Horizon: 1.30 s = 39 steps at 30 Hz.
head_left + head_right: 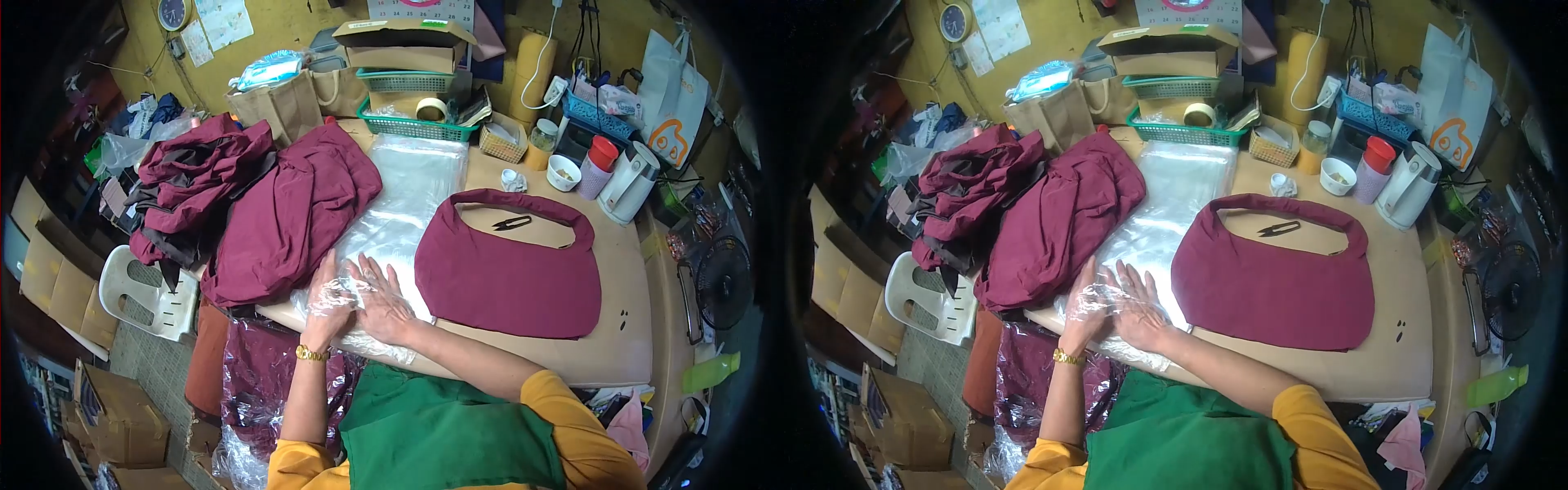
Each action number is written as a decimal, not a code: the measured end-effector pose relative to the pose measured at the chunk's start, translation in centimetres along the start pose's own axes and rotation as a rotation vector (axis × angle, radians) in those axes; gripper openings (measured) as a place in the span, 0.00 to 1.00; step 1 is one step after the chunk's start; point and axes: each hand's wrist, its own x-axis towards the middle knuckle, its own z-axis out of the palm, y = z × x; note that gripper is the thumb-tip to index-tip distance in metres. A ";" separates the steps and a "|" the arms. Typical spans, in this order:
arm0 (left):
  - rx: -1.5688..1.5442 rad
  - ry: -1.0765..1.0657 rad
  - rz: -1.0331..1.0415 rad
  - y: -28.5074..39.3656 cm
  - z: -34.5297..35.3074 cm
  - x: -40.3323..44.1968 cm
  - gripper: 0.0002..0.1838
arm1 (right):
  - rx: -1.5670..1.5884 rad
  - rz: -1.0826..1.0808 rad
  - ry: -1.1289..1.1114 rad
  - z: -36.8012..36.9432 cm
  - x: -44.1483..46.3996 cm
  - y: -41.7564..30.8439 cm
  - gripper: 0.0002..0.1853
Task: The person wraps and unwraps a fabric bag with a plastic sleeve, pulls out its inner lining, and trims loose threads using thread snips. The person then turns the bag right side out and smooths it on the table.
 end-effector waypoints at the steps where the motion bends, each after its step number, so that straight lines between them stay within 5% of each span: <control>1: 0.062 -0.013 -0.001 -0.3 0.1 -0.3 0.26 | 0.004 -0.003 0.023 0.0 -0.1 0.1 0.46; 4: 0.205 -0.052 0.087 -1.3 0.6 -0.6 0.22 | -0.022 0.017 -0.068 -0.1 -0.2 -0.1 0.43; 6: -0.210 0.049 -0.254 -0.9 1.3 0.0 0.18 | -0.040 0.003 -0.118 -0.3 -0.2 -0.1 0.40; 8: -0.249 0.123 -0.269 -0.6 1.7 0.5 0.19 | -0.060 -0.010 -0.172 -0.4 -0.3 0.0 0.37; 10: -0.741 0.286 -0.276 -1.0 1.9 0.7 0.20 | -0.064 -0.125 -0.114 -0.2 -0.5 -0.2 0.31; 11: -0.972 0.382 -0.547 -1.0 2.2 0.4 0.20 | -0.028 -0.132 -0.052 -0.1 -0.5 -0.2 0.27; 15: -1.441 0.381 -0.741 -3.7 3.0 -3.6 0.18 | -0.060 -0.125 -0.075 0.6 -0.4 0.1 0.25; 18: -1.446 0.399 -0.948 -0.9 2.3 -5.1 0.16 | -0.113 -0.131 -0.064 0.4 -0.4 0.2 0.24; 21: -1.558 0.473 -0.891 0.8 2.8 -6.6 0.12 | -0.123 -0.027 -0.223 -0.6 -0.2 -0.6 0.24; 28: -1.403 0.361 -0.811 0.6 2.2 -7.5 0.10 | 0.058 0.076 -0.144 -1.2 0.1 -0.9 0.25; 30: -1.103 0.170 -0.811 2.5 0.6 -7.1 0.14 | -0.136 0.183 -0.418 -4.0 0.9 -0.7 0.25; 34: -0.815 -0.075 -0.608 3.4 -4.3 -7.1 0.23 | -0.051 0.206 -0.461 -6.2 1.1 -0.5 0.23; 39: -0.623 0.058 -0.494 10.3 -12.8 -6.8 0.20 | -0.105 0.163 -0.330 -3.8 1.5 0.8 0.20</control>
